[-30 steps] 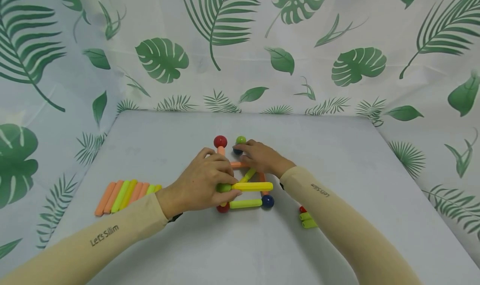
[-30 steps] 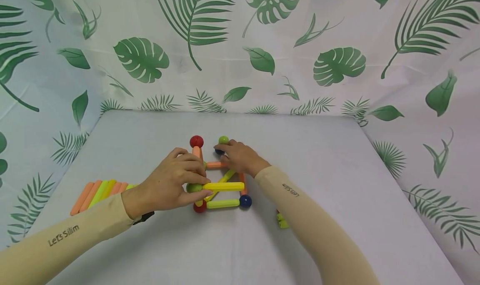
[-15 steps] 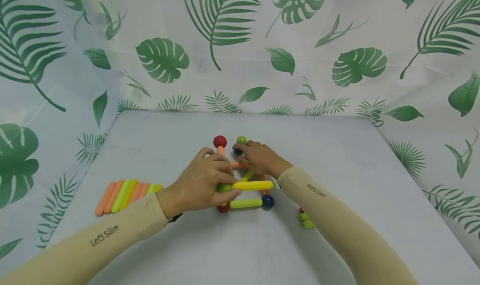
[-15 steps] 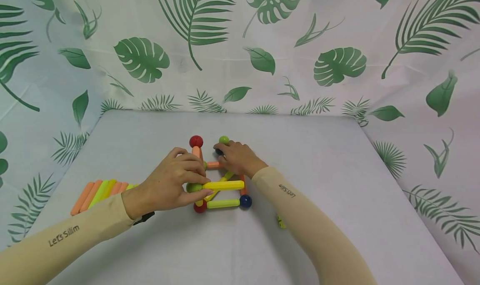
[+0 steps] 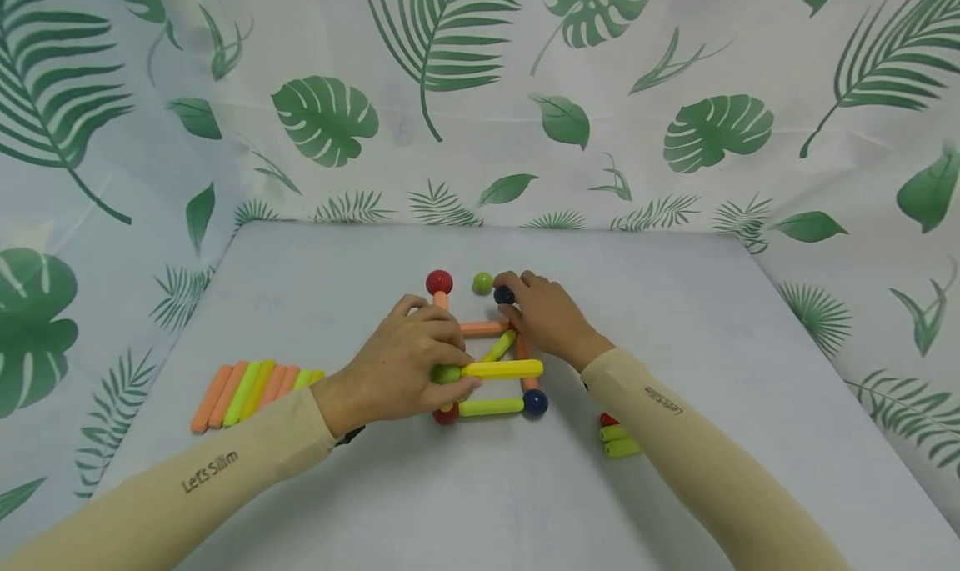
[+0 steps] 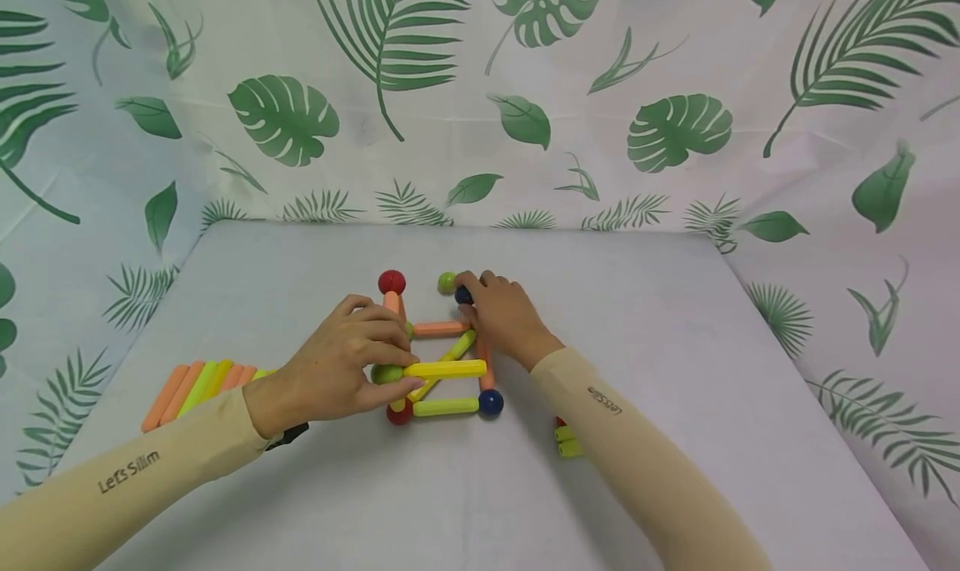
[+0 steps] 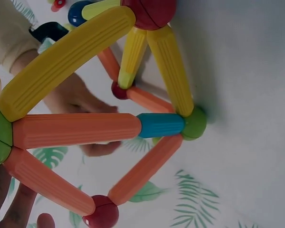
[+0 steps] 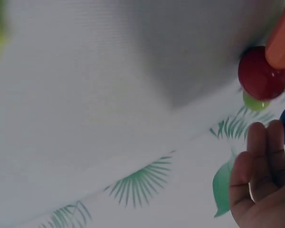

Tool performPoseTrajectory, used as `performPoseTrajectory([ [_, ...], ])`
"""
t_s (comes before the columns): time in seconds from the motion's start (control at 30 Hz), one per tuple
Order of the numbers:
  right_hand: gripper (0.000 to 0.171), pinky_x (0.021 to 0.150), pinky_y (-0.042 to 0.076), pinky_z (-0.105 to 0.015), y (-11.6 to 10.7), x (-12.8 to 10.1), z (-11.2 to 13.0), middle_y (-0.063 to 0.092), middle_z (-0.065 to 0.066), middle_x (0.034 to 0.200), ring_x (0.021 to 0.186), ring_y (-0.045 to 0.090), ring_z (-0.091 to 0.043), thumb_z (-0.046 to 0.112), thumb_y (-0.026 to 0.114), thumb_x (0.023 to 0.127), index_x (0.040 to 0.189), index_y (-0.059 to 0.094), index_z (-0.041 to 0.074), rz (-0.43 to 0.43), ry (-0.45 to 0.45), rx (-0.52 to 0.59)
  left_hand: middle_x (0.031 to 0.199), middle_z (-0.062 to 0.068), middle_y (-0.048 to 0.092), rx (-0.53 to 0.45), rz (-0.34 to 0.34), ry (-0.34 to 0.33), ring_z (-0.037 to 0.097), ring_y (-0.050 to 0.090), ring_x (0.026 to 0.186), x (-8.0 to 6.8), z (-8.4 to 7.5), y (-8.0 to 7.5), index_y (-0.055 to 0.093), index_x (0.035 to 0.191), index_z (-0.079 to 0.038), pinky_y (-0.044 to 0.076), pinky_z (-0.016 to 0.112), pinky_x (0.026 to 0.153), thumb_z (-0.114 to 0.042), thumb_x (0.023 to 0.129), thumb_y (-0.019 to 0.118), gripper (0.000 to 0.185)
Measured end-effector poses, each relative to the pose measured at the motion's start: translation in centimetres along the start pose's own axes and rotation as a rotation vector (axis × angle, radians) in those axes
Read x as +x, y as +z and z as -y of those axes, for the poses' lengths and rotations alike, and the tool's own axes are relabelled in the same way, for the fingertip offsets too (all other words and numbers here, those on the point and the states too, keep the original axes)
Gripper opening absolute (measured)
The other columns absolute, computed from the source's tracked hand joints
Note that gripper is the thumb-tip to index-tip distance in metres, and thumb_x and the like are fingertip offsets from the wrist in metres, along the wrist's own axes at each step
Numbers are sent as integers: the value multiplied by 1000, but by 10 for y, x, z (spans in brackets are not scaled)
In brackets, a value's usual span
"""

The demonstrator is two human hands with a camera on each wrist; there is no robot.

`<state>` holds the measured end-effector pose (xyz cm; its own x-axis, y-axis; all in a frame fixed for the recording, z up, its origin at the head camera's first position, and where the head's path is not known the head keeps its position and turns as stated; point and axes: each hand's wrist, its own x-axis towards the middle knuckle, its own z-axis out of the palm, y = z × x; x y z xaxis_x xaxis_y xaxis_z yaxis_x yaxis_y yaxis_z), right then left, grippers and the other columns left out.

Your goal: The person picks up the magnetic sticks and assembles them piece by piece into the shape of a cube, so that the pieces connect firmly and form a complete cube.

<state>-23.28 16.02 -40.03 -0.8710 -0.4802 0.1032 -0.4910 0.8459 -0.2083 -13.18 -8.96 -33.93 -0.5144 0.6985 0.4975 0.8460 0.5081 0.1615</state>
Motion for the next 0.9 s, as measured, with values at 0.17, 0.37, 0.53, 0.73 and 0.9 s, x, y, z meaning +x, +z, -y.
performPoseTrajectory([
  [0.17,38,75,51,-42,-21,-33,-9,63,-7,97,83,61,-26,35,55,106,136,47,13,-77,34,364,83,-9,66,-2,3,-8,14,57,94,1,0,1,83,86,-20,39,47,96,-37,84,81,17],
  [0.37,23,69,47,-38,-40,-76,-11,61,-14,81,74,58,-32,21,45,108,123,50,4,-13,43,863,81,-9,67,-1,-29,-12,15,57,96,0,-2,1,81,82,-19,38,48,95,-35,82,82,16],
  [0.53,22,68,50,-33,-42,-100,-9,63,-17,82,72,61,-30,12,39,105,119,47,-3,105,-35,1027,80,-9,68,6,-52,-22,16,57,98,-1,-3,3,80,80,-18,38,49,94,-34,82,83,16],
  [0.73,23,69,46,-37,-47,-109,-1,61,-20,80,75,60,-32,5,37,101,121,45,-2,183,-139,1123,80,-9,68,13,-58,-37,18,57,102,-2,-4,3,79,80,-18,37,50,94,-35,82,82,18],
  [0.9,25,70,46,-34,-47,-109,1,60,-21,82,75,60,-32,2,36,99,121,46,-2,187,-150,1141,93,-6,68,30,-27,-64,20,54,106,-1,-5,1,79,84,-20,37,47,92,-38,83,81,18],
])
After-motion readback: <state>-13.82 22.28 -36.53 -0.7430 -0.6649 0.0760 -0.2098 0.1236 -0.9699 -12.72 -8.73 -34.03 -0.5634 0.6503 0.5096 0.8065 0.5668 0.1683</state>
